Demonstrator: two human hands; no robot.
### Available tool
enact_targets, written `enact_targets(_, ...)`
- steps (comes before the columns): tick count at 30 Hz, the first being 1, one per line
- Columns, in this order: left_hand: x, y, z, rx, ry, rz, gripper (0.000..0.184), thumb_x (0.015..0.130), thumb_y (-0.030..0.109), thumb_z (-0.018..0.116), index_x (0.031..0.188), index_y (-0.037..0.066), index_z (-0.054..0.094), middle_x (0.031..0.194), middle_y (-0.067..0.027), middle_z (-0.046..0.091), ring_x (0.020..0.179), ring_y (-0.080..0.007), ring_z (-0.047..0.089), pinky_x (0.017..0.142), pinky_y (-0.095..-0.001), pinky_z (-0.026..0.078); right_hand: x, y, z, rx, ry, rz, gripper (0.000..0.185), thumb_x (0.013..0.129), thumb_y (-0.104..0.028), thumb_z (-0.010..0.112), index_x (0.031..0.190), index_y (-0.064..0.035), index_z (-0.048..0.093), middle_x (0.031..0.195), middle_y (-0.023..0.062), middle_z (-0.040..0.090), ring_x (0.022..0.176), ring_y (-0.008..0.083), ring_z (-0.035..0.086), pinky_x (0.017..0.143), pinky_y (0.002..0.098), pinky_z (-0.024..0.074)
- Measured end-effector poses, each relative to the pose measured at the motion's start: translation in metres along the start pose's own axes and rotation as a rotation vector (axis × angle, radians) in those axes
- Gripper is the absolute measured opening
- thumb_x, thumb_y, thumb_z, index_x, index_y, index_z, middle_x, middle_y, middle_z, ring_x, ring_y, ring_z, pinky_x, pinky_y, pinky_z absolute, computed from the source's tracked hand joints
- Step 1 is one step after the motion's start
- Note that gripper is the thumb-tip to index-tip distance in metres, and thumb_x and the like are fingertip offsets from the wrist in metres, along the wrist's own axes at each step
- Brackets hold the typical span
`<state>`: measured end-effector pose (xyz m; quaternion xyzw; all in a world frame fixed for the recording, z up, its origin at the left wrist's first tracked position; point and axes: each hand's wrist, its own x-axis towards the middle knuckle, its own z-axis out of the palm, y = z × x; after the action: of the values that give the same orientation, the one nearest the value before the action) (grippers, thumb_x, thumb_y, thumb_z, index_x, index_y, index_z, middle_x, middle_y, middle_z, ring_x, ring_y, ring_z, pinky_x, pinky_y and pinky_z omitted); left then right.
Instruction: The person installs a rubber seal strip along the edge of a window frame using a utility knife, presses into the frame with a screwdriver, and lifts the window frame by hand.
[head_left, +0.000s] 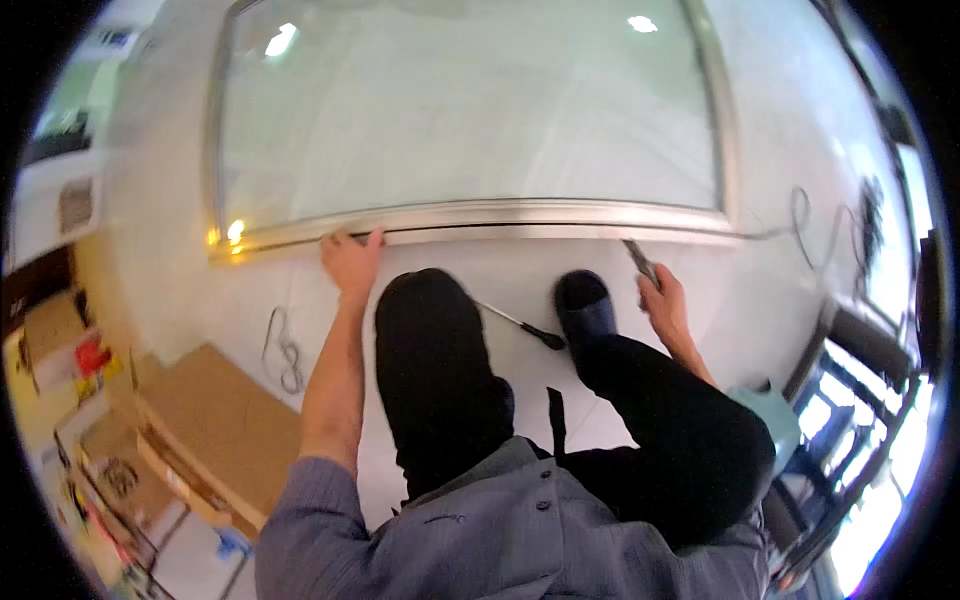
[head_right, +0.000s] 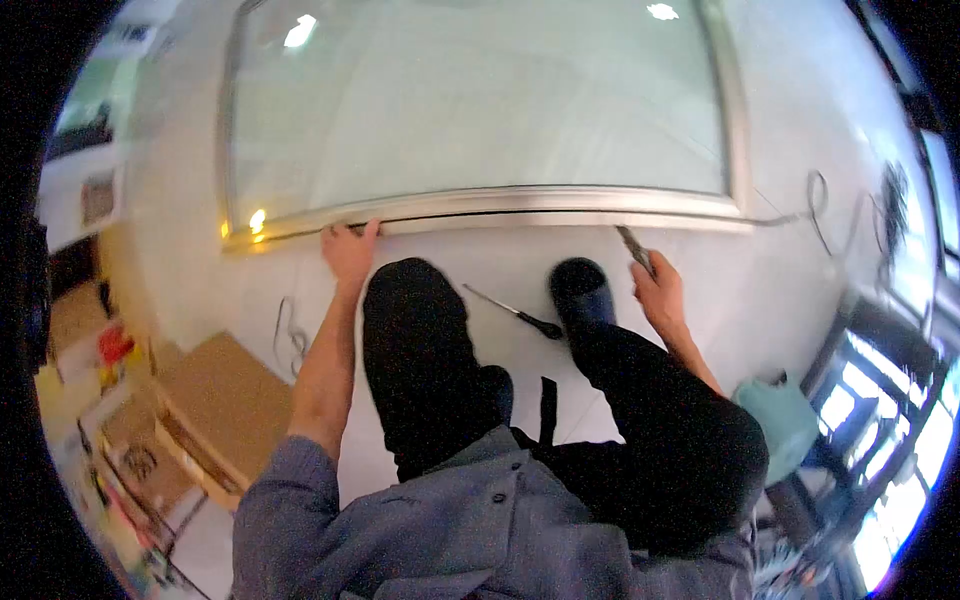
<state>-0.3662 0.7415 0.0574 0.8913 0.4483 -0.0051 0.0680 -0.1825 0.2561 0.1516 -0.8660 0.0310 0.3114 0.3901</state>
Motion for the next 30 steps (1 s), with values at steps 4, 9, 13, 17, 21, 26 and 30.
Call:
enact_targets(4, -0.013, 0.024, 0.007, 0.05, -0.059, 0.091, 0.077, 0.075, 0.06, 0.073, 0.113, -0.005, 0.058, 0.13, -0.0295, 0.053, 0.126, -0.0436, 0.046, 0.104, -0.0546, 0.037, 0.008, 0.012, 0.003, 0.027, -0.012, -0.005, 0.024, 0.094, -0.023, 0.061, 0.104, -0.0016, 0.063, 0.066, 0.0086, 0.059, 0.058, 0.0157, 0.059, 0.054, 0.034, 0.0471)
enact_targets(9, -0.014, 0.031, 0.006, 0.09, -0.07, 0.135, 0.078, 0.075, 0.061, 0.074, 0.116, -0.003, 0.058, 0.131, -0.0251, 0.053, 0.126, -0.0437, 0.047, 0.103, -0.0553, 0.039, 0.004, 0.01, 0.011, -0.085, -0.018, -0.049, 0.028, 0.092, -0.025, 0.063, 0.107, -0.0003, 0.06, 0.075, 0.0199, 0.062, 0.071, 0.0318, 0.065, 0.067, 0.0429, 0.0507)
enact_targets(13, -0.008, 0.045, -0.007, 0.083, -0.16, 0.122, 0.079, 0.075, 0.061, 0.074, 0.118, -0.003, 0.057, 0.13, -0.0251, 0.054, 0.124, -0.0445, 0.048, 0.1, -0.0556, 0.042, 0.006, 0.018, 0.014, -0.144, 0.024, -0.161, 0.029, 0.092, -0.023, 0.061, 0.109, -0.0016, 0.054, 0.086, 0.0266, 0.065, 0.084, 0.0468, 0.063, 0.074, 0.0518, 0.0489)
enact_targets(17, 0.006, 0.054, -0.025, 0.166, -0.304, 0.143, 0.085, 0.073, 0.062, 0.075, 0.121, -0.006, 0.056, 0.128, -0.0271, 0.053, 0.122, -0.0471, 0.047, 0.097, -0.0558, 0.045, 0.005, 0.015, 0.015, -0.178, -0.031, -0.13, 0.028, 0.088, -0.022, 0.065, 0.105, -0.0009, 0.057, 0.083, 0.0269, 0.064, 0.079, 0.0453, 0.063, 0.072, 0.0496, 0.0485)
enact_targets(21, 0.021, 0.052, -0.027, 0.224, -0.394, 0.129, 0.092, 0.071, 0.063, 0.077, 0.124, -0.008, 0.055, 0.132, -0.029, 0.05, 0.126, -0.0482, 0.044, 0.099, -0.0553, 0.044, 0.004, 0.011, 0.024, -0.186, -0.099, -0.136, 0.029, 0.087, -0.025, 0.065, 0.102, -0.0008, 0.059, 0.085, 0.0274, 0.065, 0.082, 0.0454, 0.063, 0.074, 0.0497, 0.0488)
enact_targets(26, 0.035, 0.051, -0.026, 0.196, -0.461, 0.166, 0.097, 0.068, 0.068, 0.075, 0.119, -0.013, 0.058, 0.13, -0.0358, 0.053, 0.128, -0.0472, 0.047, 0.111, -0.0556, 0.032, 0.008, 0.011, 0.03, -0.247, -0.204, -0.16, 0.032, 0.086, -0.03, 0.064, 0.098, -0.0005, 0.062, 0.087, 0.027, 0.065, 0.086, 0.0451, 0.064, 0.077, 0.0499, 0.0492)
enact_targets(30, 0.054, 0.045, -0.016, 0.224, -0.603, 0.177, 0.101, 0.062, 0.065, 0.081, 0.124, -0.011, 0.056, 0.136, -0.0359, 0.047, 0.131, -0.0516, 0.04, 0.111, -0.0544, 0.035, 0.013, 0.006, 0.035, -0.32, -0.203, -0.21, 0.032, 0.087, -0.031, 0.063, 0.097, 0.0, 0.063, 0.087, 0.0278, 0.066, 0.085, 0.0464, 0.063, 0.077, 0.0523, 0.0493)
